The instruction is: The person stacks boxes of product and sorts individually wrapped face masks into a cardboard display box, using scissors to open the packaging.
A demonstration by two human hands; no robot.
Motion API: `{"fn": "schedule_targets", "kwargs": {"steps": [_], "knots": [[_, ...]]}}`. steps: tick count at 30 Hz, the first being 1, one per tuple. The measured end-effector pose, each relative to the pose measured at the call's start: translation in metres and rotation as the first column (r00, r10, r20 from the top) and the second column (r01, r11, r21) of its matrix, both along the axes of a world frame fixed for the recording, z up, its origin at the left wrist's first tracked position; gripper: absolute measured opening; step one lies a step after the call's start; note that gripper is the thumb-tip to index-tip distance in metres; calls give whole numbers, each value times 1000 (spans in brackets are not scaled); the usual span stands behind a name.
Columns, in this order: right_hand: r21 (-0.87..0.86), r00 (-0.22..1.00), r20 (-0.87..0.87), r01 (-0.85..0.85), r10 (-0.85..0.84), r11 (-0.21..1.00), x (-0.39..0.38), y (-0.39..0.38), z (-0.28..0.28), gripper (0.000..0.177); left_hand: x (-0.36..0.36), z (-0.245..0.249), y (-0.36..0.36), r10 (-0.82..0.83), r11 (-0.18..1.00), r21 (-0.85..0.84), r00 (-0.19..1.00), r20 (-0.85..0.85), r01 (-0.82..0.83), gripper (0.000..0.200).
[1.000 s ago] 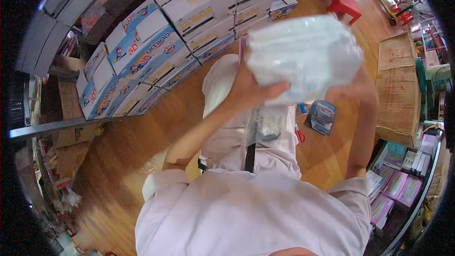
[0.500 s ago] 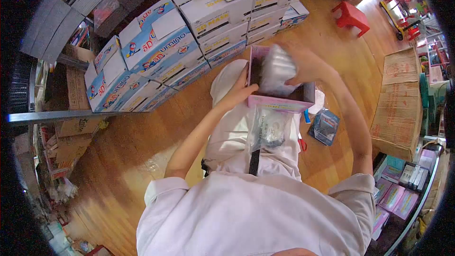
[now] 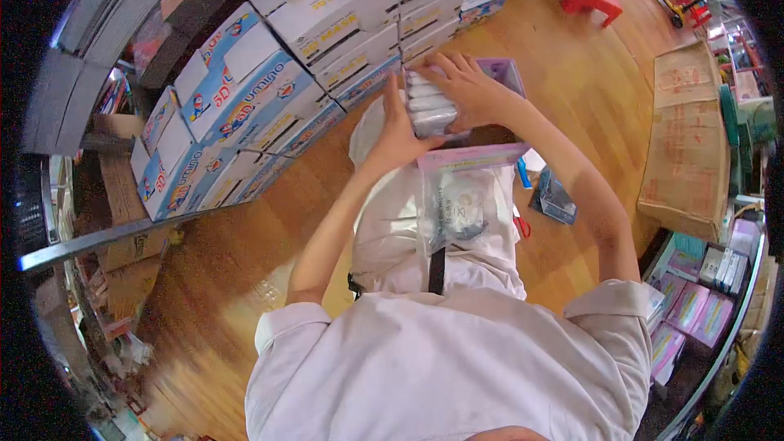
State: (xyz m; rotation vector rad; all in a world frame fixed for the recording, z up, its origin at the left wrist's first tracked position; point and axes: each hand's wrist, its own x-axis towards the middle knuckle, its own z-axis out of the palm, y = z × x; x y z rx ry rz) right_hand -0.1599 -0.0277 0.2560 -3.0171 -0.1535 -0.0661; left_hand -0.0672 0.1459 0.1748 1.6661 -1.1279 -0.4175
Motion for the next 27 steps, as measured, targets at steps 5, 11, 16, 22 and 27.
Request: {"fn": "schedule_targets", "kwargs": {"steps": [5, 11, 16, 22, 27], "knots": [[-104, 995, -33, 95, -99, 990, -7, 8, -1, 97, 17, 56, -24, -134, 957, 291, 899, 417, 7, 133], [363, 964, 76, 213, -256, 907, -81, 76, 67, 77, 42, 22, -29, -282, 944, 250, 921, 269, 216, 121], [185, 913, -201, 392, -356, 901, -132, 167, -33, 67, 34, 21, -30, -245, 960, 215, 914, 323, 181, 119], [345, 970, -175, 219, -167, 913, -146, 135, -73, 45, 34, 30, -24, -259, 951, 230, 941, 217, 209, 119], [840, 988, -114, 150, -101, 521, -156, 72, 34, 28, 32, 30, -25, -260, 954, 208, 939, 224, 214, 120]]}}
